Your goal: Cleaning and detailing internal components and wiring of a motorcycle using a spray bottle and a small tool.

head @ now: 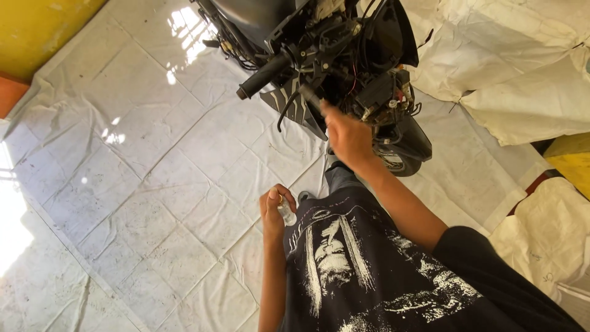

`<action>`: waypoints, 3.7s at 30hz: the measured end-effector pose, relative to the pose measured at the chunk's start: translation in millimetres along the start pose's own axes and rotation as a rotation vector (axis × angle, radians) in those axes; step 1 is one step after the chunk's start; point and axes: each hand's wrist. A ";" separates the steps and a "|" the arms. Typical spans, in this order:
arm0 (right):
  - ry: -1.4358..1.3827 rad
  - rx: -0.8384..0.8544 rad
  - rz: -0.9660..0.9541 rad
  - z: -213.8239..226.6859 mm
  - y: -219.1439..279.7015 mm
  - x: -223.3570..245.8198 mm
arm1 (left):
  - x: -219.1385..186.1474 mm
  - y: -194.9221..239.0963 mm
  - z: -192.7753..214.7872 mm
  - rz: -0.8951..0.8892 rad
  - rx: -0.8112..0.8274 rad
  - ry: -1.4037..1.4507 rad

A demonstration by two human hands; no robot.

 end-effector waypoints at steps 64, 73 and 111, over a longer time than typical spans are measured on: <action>0.051 -0.184 0.162 11.6 -19.8 -35.6 | 14.6 17.3 -9.8 0.016 -0.145 0.174; 0.063 -0.071 0.063 39.7 -51.2 -39.6 | 12.6 -1.0 -22.1 0.029 -0.129 0.128; -0.082 -0.150 0.368 -3.6 -143.1 -178.3 | 39.9 -133.6 -144.7 -0.135 -0.193 -0.159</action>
Point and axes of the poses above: each hand's wrist, its own y-axis away from the middle knuckle, its own z-axis out of the back of the hand, x = y × z, and after that the axes turned 12 degrees about y, right-handed
